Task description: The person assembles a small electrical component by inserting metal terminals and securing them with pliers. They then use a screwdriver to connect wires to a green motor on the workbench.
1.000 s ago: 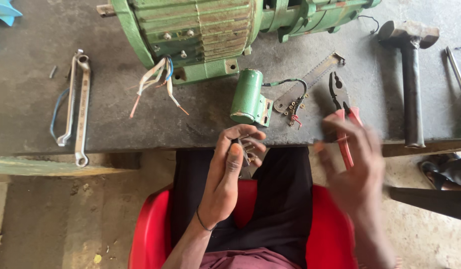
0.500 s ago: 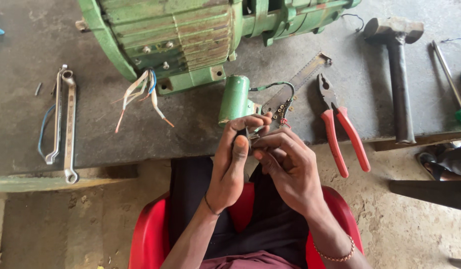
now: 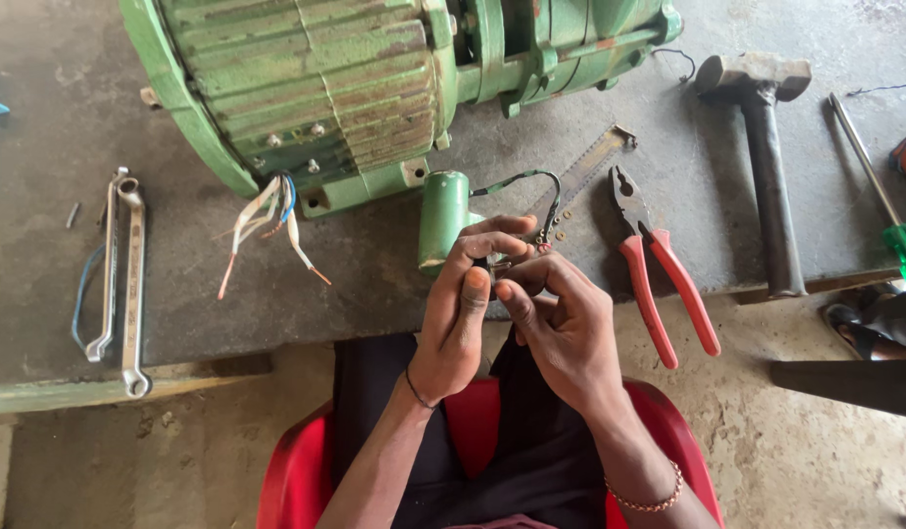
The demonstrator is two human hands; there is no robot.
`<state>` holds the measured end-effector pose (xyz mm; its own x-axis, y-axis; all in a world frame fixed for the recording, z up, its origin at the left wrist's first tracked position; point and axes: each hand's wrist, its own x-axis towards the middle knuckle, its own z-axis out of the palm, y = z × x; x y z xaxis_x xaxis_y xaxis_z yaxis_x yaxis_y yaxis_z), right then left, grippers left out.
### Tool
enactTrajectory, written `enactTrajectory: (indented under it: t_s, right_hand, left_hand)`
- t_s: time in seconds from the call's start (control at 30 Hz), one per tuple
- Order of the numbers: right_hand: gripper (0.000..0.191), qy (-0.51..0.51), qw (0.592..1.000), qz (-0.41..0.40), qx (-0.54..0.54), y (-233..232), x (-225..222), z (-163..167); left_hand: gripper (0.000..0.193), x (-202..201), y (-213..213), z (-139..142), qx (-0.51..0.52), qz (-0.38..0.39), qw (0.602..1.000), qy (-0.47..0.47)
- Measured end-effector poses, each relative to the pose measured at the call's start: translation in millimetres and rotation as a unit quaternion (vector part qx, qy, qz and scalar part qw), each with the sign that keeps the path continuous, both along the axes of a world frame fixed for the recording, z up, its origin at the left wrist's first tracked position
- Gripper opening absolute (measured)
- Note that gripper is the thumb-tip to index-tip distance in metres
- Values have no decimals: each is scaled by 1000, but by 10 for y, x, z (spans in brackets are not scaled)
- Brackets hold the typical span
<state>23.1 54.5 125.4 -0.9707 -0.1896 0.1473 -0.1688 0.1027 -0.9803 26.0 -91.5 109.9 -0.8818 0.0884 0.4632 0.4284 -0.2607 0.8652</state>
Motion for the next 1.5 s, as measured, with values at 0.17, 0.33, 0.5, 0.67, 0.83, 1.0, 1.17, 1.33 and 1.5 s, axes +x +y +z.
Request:
enactTrajectory:
  t_s: [0.17, 0.33, 0.5, 0.67, 0.83, 1.0, 1.17, 1.33, 1.5]
  right_hand:
    - [10, 117, 991, -6, 59, -21, -131, 106]
    - [12, 174, 980, -25, 96, -68, -206, 155]
    - [22, 224, 970, -6, 95, -87, -183, 102]
    - [26, 249, 966, -2, 70, -100, -95, -30]
    - [23, 72, 987, 9, -146, -130, 28, -143]
    - [20, 117, 993, 27, 5, -140, 49, -89]
    - [15, 233, 966, -38, 104, -196, 25, 10]
    - [16, 160, 984, -64, 41, -225, 39, 0]
    - [15, 162, 982, -92, 37, -183, 4, -60]
  left_hand:
    - [42, -128, 4, 61, -33, 30, 999, 26]
    - [41, -232, 9, 68, -29, 21, 999, 27]
    - [40, -215, -13, 8, 15, 7, 1000, 5]
    - [38, -145, -4, -28, 77, -23, 997, -12]
    - [37, -87, -20, -29, 76, -5, 997, 17]
    - [38, -64, -46, -43, 93, -12, 995, 16]
    - [39, -23, -78, -40, 127, -25, 992, -12]
    - [35, -22, -124, -26, 66, -7, 998, 4]
    - [35, -42, -154, -23, 64, -36, 997, -38]
